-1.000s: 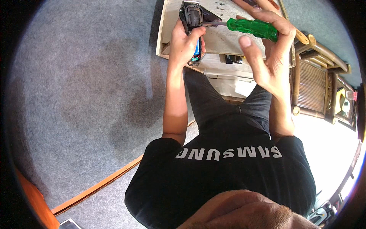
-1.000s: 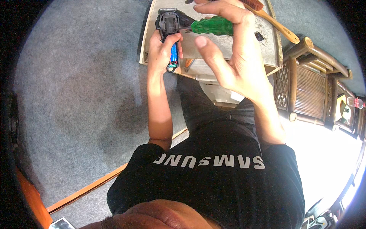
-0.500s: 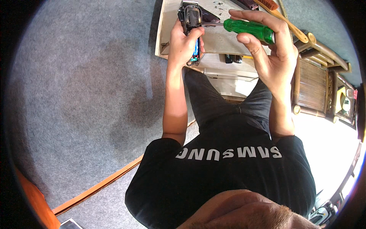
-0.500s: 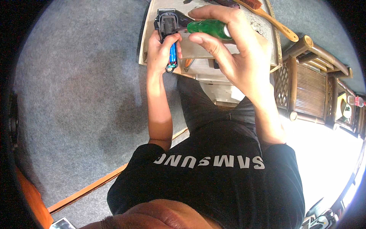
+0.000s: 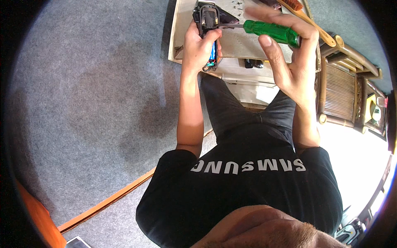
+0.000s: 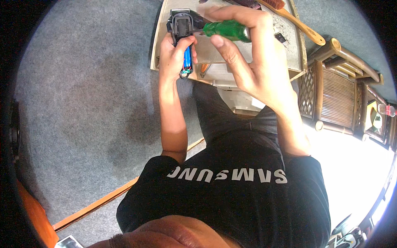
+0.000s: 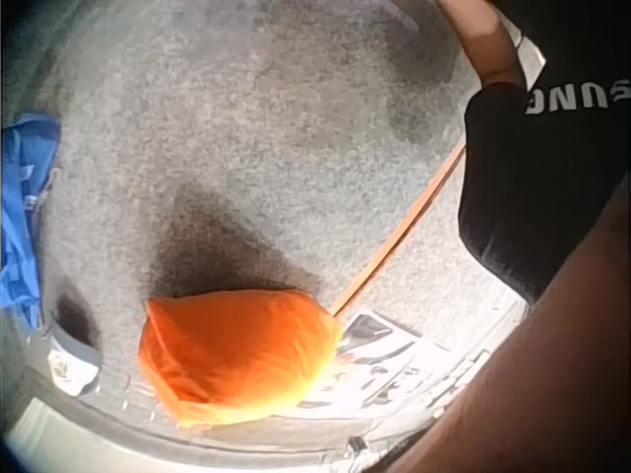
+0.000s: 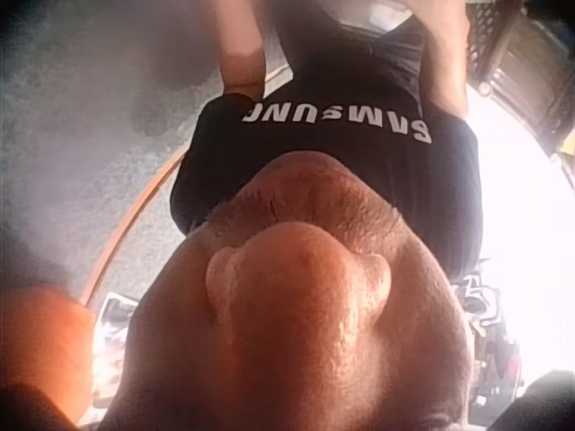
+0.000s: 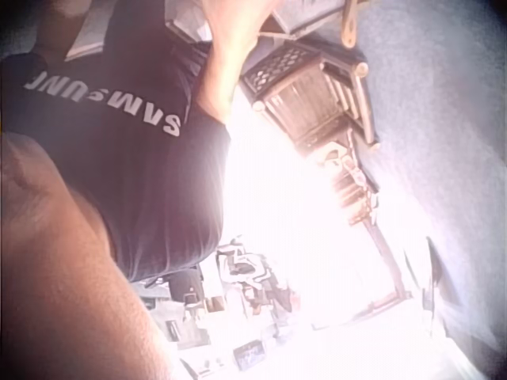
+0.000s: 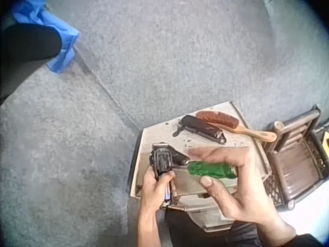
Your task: The person uses a screwdriver to tighten screws on the blade and housing of a pair of hair clippers. They handle two sets of hair clippers, rotating them to access different screws while working over a countertop.
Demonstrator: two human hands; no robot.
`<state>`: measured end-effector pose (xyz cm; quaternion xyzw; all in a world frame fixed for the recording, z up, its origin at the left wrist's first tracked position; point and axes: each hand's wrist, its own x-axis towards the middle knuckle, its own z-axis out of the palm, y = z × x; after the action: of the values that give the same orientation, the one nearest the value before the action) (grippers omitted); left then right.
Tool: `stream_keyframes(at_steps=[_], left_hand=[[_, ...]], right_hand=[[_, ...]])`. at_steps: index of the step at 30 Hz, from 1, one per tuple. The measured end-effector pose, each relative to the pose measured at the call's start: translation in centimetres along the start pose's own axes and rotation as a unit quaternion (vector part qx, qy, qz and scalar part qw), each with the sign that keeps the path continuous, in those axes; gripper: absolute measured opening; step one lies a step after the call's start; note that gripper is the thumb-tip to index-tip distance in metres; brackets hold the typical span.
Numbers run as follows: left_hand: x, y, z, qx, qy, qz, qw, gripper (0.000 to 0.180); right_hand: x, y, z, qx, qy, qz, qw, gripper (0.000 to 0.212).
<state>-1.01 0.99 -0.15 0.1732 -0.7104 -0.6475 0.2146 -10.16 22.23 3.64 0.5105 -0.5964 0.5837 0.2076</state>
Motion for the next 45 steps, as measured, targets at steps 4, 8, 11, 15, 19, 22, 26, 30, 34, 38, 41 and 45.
stream_keyframes(at_steps=[4, 8, 11, 15, 19, 22, 26, 30, 34, 38, 41, 45], left_hand=[[-0.1, 0.1, -0.1, -0.009, -0.005, -0.007, 1.0, 0.014], [-0.1, 0.1, 0.1, -0.014, -0.001, -0.002, 1.0, 0.014], [-0.1, 0.0, -0.1, -0.019, -0.003, 0.001, 1.0, 0.015], [0.1, 0.1, 0.3, -0.014, -0.009, -0.006, 1.0, 0.017], [-0.2, 0.1, -0.2, -0.055, 0.011, 0.009, 0.998, 0.02], [-0.1, 0.7, -0.1, -0.058, 0.007, -0.01, 0.998, 0.031], [0.2, 0.6, 0.0, -0.052, -0.004, -0.005, 0.999, 0.031], [0.2, 0.4, -0.5, -0.072, 0.011, 0.002, 0.997, 0.029], [0.6, 0.6, -0.3, -0.096, 0.003, -0.008, 0.995, 0.029], [0.6, 0.9, -0.3, -0.091, -0.007, -0.006, 0.996, 0.032], [0.2, 1.1, -0.5, -0.087, 0.004, -0.015, 0.996, 0.034], [0.1, 1.0, -0.5, -0.087, 0.0, -0.008, 0.996, 0.039]], right_hand=[[0.2, -1.1, -0.1, 0.017, -0.025, 0.04, 0.999, 0.037], [-0.1, 0.1, 0.2, 0.002, -0.006, -0.001, 1.0, 0.036], [0.2, -0.7, 0.8, 0.06, 0.029, 0.063, 0.996, 0.04], [1.1, 0.6, 0.2, 0.185, 0.201, 0.08, 0.959, 0.035], [3.6, 0.2, -1.4, 0.176, 0.321, 0.091, 0.926, 0.037], [6.1, -1.2, -3.9, 0.28, 0.239, 0.104, 0.924, 0.036], [9.1, 1.7, -2.3, -0.052, -0.033, 0.054, 0.997, 0.026], [9.9, 5.2, 1.3, -0.27, -0.332, 0.032, 0.903, 0.022], [9.6, 8.9, 3.6, -0.373, -0.369, -0.023, 0.851, 0.02], [8.9, 11.1, 5.0, -0.379, -0.37, 0.004, 0.848, 0.019], [8.4, 11.0, 5.2, -0.389, -0.379, -0.005, 0.84, 0.018], [7.8, 11.6, 5.6, -0.394, -0.362, -0.029, 0.844, 0.018]])
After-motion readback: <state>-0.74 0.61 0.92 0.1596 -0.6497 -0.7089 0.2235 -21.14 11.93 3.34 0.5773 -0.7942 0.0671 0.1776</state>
